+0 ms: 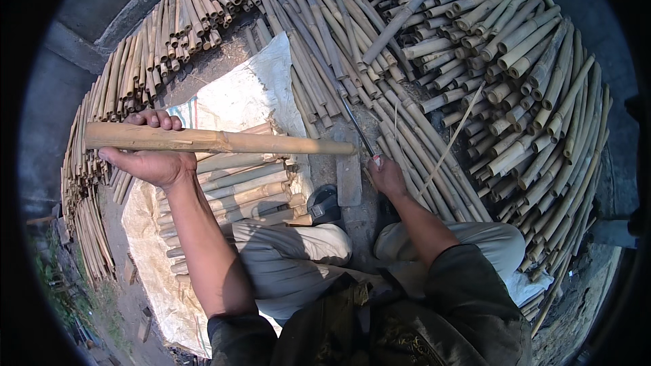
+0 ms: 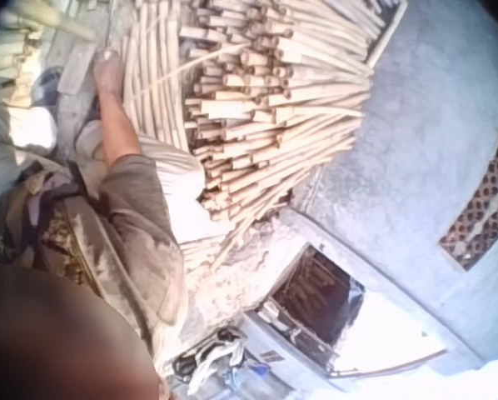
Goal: The person sits on the ground and uses a knife to sharpen the end of bamboo sticks. They repeatedly pick up sticks, shave the tip to a point, and place the finished pieces on a nearby pile.
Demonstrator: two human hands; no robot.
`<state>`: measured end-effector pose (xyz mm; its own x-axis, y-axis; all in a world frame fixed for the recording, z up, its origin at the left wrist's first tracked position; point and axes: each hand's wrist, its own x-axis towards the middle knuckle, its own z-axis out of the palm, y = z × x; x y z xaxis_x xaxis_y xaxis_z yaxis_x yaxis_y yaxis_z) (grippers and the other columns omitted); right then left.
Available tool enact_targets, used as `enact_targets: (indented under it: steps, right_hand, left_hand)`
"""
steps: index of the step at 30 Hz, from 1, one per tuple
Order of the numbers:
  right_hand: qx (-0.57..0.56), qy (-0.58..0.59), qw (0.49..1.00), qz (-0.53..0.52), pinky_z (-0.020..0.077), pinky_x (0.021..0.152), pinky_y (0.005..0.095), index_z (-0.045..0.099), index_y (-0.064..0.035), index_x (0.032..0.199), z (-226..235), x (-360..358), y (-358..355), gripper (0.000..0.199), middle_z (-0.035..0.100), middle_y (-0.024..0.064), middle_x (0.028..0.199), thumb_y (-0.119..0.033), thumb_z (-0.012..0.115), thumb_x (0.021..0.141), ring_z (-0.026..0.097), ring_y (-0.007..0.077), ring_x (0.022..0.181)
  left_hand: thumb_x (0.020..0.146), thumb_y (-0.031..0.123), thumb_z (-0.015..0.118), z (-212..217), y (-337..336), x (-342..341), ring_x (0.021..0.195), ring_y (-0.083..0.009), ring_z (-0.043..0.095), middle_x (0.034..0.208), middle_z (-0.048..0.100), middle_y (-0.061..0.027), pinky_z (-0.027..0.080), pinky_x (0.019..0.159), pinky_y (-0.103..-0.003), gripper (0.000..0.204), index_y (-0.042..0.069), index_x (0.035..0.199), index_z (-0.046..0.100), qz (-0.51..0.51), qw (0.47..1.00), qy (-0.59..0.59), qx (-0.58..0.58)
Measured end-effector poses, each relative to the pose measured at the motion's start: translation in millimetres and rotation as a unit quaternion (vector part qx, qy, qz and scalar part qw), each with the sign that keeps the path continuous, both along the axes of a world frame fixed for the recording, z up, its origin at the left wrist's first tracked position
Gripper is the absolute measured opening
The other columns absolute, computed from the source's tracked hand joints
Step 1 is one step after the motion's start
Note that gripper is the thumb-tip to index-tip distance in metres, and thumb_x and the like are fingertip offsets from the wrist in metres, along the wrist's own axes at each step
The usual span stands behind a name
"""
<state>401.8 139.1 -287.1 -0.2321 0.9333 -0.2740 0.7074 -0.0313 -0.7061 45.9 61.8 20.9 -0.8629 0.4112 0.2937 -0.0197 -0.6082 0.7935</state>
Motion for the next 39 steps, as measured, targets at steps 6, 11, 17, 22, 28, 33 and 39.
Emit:
enact_targets:
  steps: [6, 11, 17, 22, 28, 33, 39]
  right_hand:
    - [0.024, -0.024, 0.999, 0.031, 0.0524, 0.082, 0.0555, 0.069, -0.0010, 0.099, -1.7, -10.0, -3.2, 0.038, 0.070, 0.0294, 0.093, -0.039, 0.064, 0.096, 0.068, 0.0487, 0.093]
    - [0.003, -0.031, 1.000, -0.002, 0.0525, 0.082, 0.0555, 0.068, -0.0019, 0.103, 5.3, -8.0, -3.0, 0.037, 0.070, 0.0284, 0.091, -0.038, 0.064, 0.095, 0.067, 0.0486, 0.092]
    - [0.001, 0.049, 0.999, 0.006, 0.0532, 0.083, 0.0538, 0.069, -0.0003, 0.101, 7.7, -8.7, -1.5, 0.039, 0.071, 0.0281, 0.093, -0.038, 0.064, 0.096, 0.068, 0.0479, 0.092]
    - [-0.032, -0.098, 0.995, -0.004, 0.0515, 0.077, 0.0529, 0.068, 0.0006, 0.098, 3.6, -7.5, -6.0, 0.038, 0.069, 0.0279, 0.091, -0.038, 0.065, 0.096, 0.068, 0.0465, 0.087]
    - [0.019, 0.151, 0.988, 0.000, 0.0529, 0.085, 0.0545, 0.069, -0.0005, 0.108, 9.7, -4.4, -4.6, 0.043, 0.070, 0.0308, 0.095, -0.041, 0.062, 0.096, 0.066, 0.0496, 0.097]
    - [0.034, -0.003, 0.999, 0.022, 0.0525, 0.077, 0.0539, 0.068, -0.0011, 0.102, 18.2, -15.3, -9.0, 0.033, 0.069, 0.0281, 0.089, -0.033, 0.064, 0.095, 0.068, 0.0479, 0.090]
    - [0.035, 0.083, 0.996, -0.009, 0.0536, 0.080, 0.0540, 0.069, -0.0028, 0.106, 3.9, -11.2, -6.5, 0.037, 0.071, 0.0272, 0.091, -0.038, 0.064, 0.095, 0.068, 0.0479, 0.090]
  left_hand:
    - [0.086, 0.093, 0.031, 2.5, 3.7, -0.9, 0.065, -0.0185, 0.047, 0.076, 0.050, -0.0058, 0.041, 0.055, -0.030, 0.086, 0.010, 0.088, 0.052, 0.009, 0.999, 0.025, -0.019]
    - [0.084, 0.096, 0.028, 7.8, 0.1, 2.0, 0.061, -0.0165, 0.047, 0.073, 0.049, -0.0061, 0.041, 0.051, -0.029, 0.088, 0.010, 0.086, 0.050, 0.017, 0.999, 0.037, -0.020]
    - [0.084, 0.096, 0.024, 7.0, 0.5, 4.4, 0.057, -0.0165, 0.045, 0.070, 0.046, -0.0060, 0.041, 0.048, -0.029, 0.089, 0.010, 0.084, 0.048, 0.001, 0.998, 0.054, -0.032]
    - [0.083, 0.097, 0.024, 9.6, 1.2, 9.3, 0.053, -0.0165, 0.043, 0.068, 0.044, -0.0056, 0.040, 0.045, -0.029, 0.090, 0.010, 0.083, 0.047, -0.012, 0.999, 0.041, -0.022]
    - [0.083, 0.096, 0.026, 9.6, 0.2, 10.3, 0.056, -0.0158, 0.042, 0.067, 0.043, -0.0050, 0.041, 0.044, -0.029, 0.089, 0.010, 0.082, 0.046, -0.012, 0.997, 0.077, -0.025]
    - [0.085, 0.095, 0.026, 9.3, 0.3, 9.3, 0.056, -0.0162, 0.044, 0.067, 0.043, -0.0049, 0.042, 0.043, -0.028, 0.088, 0.009, 0.082, 0.046, -0.083, 0.993, 0.090, 0.004]
    - [0.084, 0.096, 0.026, 8.6, -0.2, 9.0, 0.056, -0.0159, 0.045, 0.066, 0.042, -0.0047, 0.043, 0.042, -0.028, 0.089, 0.009, 0.082, 0.047, -0.065, 0.994, 0.088, 0.001]
